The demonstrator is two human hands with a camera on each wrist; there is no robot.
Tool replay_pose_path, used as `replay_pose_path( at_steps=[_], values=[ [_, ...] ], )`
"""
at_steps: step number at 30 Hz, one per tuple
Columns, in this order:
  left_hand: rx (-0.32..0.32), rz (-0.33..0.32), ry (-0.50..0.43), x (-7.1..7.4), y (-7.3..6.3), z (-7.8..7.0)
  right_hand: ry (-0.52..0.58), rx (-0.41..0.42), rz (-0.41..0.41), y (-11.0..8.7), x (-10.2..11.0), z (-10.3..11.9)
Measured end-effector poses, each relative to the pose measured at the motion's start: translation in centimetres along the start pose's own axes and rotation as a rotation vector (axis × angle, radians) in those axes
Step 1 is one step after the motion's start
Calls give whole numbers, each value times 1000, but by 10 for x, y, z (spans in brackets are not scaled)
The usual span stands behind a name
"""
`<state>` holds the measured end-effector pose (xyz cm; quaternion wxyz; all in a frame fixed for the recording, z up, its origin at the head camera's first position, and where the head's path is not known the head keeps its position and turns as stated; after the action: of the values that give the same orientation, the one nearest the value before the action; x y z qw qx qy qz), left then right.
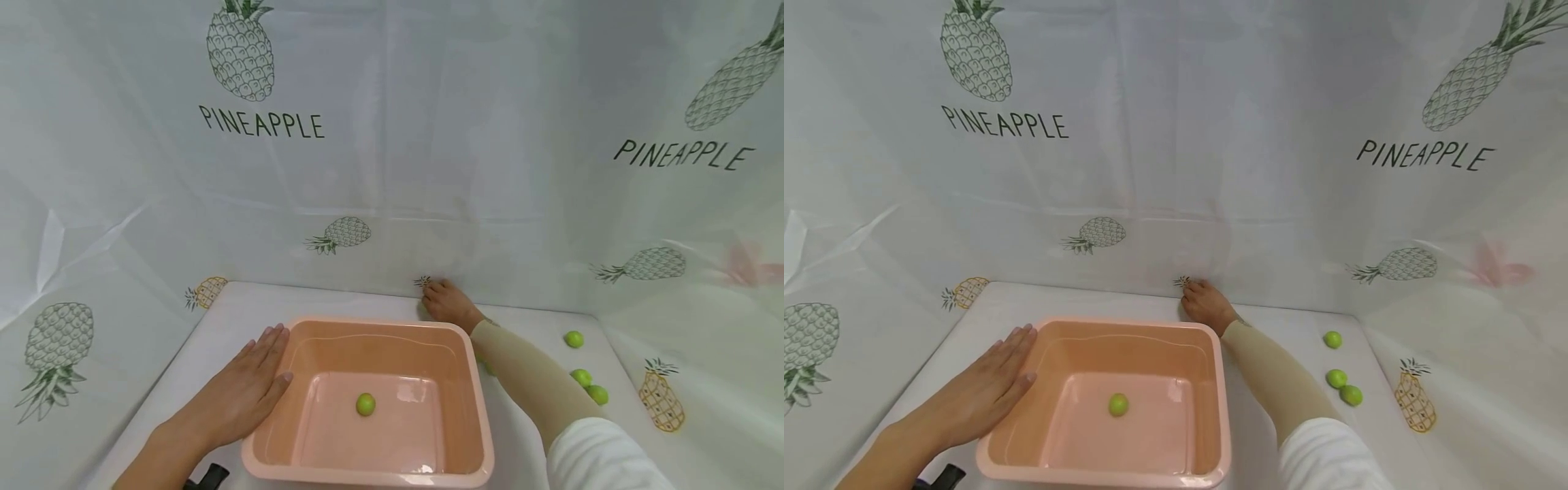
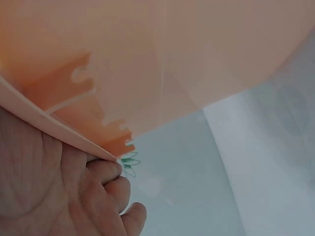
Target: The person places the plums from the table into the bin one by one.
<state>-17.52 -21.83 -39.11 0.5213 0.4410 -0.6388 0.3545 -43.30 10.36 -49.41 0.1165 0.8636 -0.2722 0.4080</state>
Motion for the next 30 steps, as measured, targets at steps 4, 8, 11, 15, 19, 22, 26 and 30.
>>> replay_pose_path(
  at_steps=[4,8,11,15,19,22,26,30],
  values=[
    [-7,6,-4,-1,0,0,-19,-37,50,-18,-6,-6],
    [-9,9,-8,-1,0,-1,-18,-78,116,-39,-15,-15],
    [-15,5,-7,0,0,-1,-4,-110,136,-54,-20,-22],
    [-21,3,-4,0,0,-2,15,-156,154,-75,-26,-31],
    [-16,13,-10,0,1,-3,43,-237,112,-97,-32,-41],
    [-5,28,-21,-1,3,-3,69,-311,2,-110,-31,-50],
    [11,50,-33,-1,4,-2,72,-364,-124,-123,-20,-61],
    [17,64,-34,0,5,-1,39,-371,-65,-131,-12,-69]
  ],
)
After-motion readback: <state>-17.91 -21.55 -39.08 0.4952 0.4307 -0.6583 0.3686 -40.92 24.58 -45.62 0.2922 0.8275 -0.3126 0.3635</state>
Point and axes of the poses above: each hand's wrist, its own y-axis towards the middle knuckle, its own x-axis out of the back of the hand, z = x × y, the point moved 6 cm from there along y, towards the middle knuckle, and after that the axes turned 9 degrees about z, right-handed, at the moved point
